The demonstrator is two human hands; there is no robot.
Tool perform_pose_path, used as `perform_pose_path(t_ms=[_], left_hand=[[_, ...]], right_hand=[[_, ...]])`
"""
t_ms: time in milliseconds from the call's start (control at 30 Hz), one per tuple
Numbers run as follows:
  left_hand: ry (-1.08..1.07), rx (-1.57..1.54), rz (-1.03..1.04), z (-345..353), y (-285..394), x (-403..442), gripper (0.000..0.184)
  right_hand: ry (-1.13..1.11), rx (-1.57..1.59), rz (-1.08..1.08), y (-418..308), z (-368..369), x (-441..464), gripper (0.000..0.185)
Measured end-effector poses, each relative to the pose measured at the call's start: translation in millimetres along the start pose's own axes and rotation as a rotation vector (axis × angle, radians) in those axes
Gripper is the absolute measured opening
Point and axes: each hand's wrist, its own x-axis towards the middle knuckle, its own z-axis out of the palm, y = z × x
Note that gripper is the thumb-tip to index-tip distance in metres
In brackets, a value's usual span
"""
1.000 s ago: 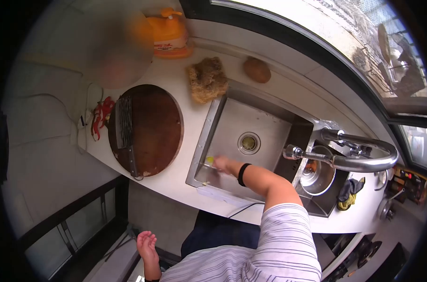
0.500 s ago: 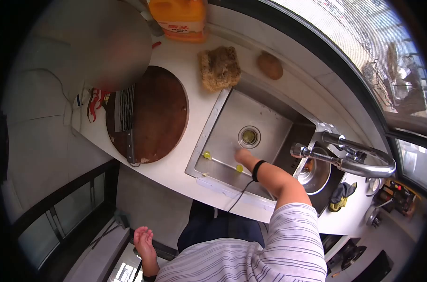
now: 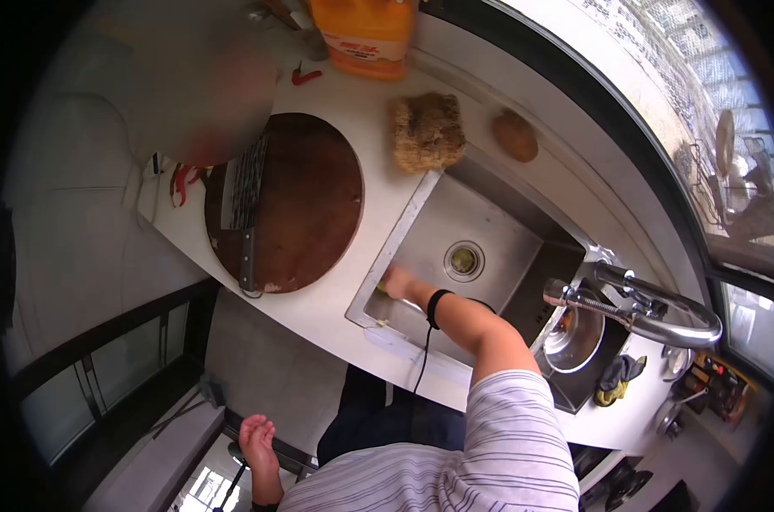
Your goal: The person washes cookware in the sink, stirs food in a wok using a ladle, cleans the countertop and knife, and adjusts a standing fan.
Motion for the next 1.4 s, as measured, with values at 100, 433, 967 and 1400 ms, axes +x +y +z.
perform_pose_path(t_ms=[100,433,967,1400], left_hand=[[0.015,-0.008,-0.002,1.4,-1.0,-3.5,0.023],[-0.103,-0.110,0.033,10.0,11.1,4.2,0.021],[-0.073,0.003,0.028,-99.3,16.2,94.2,0.021],[0.009,-0.117,-0.082,-90.7,-15.0,63.3,0.021]], right_hand=[[-0.233,0.128,0.000,-27.8,-8.4,-34.0,0.025],[0.272,-0.293,-0.471,-85.7,2.1,-160.5,0.032],[0.095,-0.423,0.102,11.6,-55.8,-82.8,0.017],[-0.265,0.113,0.192,-65.0,-29.9,-91.9,0.017]])
